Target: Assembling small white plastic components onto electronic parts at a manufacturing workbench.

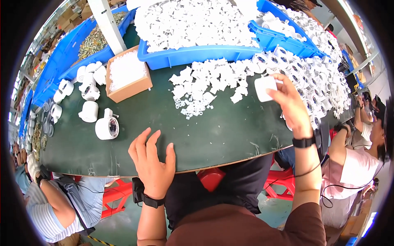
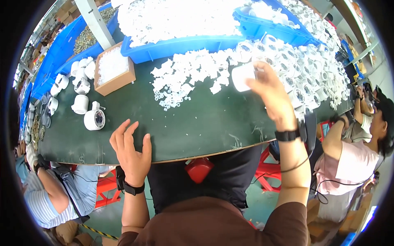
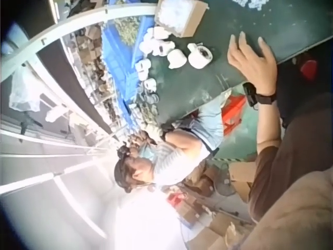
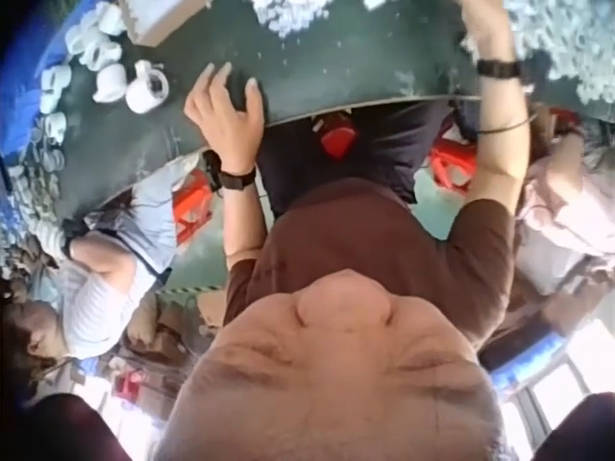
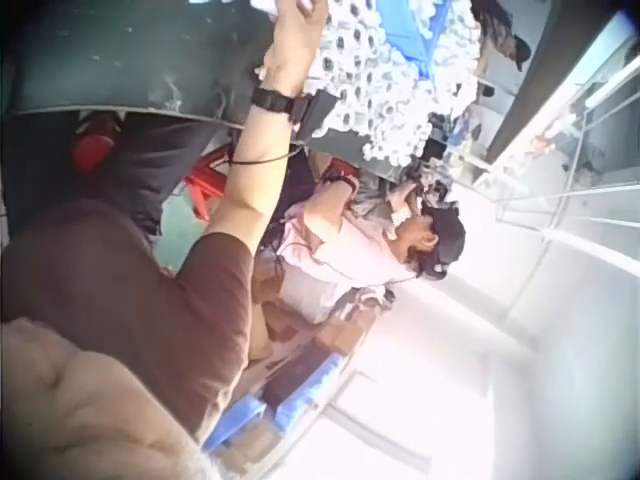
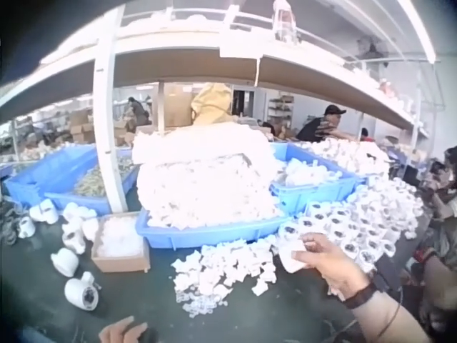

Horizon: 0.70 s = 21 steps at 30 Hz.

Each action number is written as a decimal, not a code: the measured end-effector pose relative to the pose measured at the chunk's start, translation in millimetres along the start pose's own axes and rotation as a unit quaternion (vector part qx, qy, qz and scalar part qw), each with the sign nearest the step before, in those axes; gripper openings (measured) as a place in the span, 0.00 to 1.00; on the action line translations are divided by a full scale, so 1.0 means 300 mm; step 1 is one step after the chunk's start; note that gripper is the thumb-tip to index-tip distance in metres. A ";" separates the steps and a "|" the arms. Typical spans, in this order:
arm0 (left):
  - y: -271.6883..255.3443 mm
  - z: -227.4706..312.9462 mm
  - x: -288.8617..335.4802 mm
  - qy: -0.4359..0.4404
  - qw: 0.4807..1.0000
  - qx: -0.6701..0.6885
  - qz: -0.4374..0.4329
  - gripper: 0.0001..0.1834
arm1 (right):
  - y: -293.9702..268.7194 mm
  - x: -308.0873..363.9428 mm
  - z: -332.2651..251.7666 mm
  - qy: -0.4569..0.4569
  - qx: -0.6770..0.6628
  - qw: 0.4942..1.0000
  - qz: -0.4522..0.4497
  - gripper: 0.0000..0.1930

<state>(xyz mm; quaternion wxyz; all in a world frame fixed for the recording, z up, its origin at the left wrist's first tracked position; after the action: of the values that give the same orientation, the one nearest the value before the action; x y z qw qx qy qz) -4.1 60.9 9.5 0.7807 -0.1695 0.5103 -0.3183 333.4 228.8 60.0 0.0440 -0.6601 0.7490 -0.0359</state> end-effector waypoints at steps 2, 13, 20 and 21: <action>-0.003 0.001 0.004 0.007 1.000 -0.003 0.003 0.23 | 0.034 0.115 -0.003 -0.113 0.052 0.992 -0.028 0.31; -0.001 0.164 0.065 -0.084 0.923 0.354 -0.126 0.22 | 0.393 0.580 0.092 -0.393 0.039 0.901 -0.177 0.34; -0.046 0.139 0.057 -0.004 0.957 0.269 -0.107 0.26 | 0.393 0.480 0.038 0.072 -0.125 0.960 -0.239 0.28; -0.042 0.136 0.063 -0.005 0.956 0.270 -0.113 0.26 | 0.418 0.466 0.048 0.105 -0.160 0.952 -0.237 0.18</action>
<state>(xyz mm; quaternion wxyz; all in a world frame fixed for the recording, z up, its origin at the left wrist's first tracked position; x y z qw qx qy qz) 34.0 36.3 21.0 0.7588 -0.0108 0.3793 -0.5294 194.1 106.1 29.0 -0.1510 -0.8095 0.5674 0.0063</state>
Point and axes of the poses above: each hand's wrist, its own x-axis away from the middle knuckle, its own y-axis out of the palm, z = x × y, the point moved 3 cm from there along -x, towards the middle knuckle, and after that the axes turned 14 degrees about z, right-handed, at the moved point
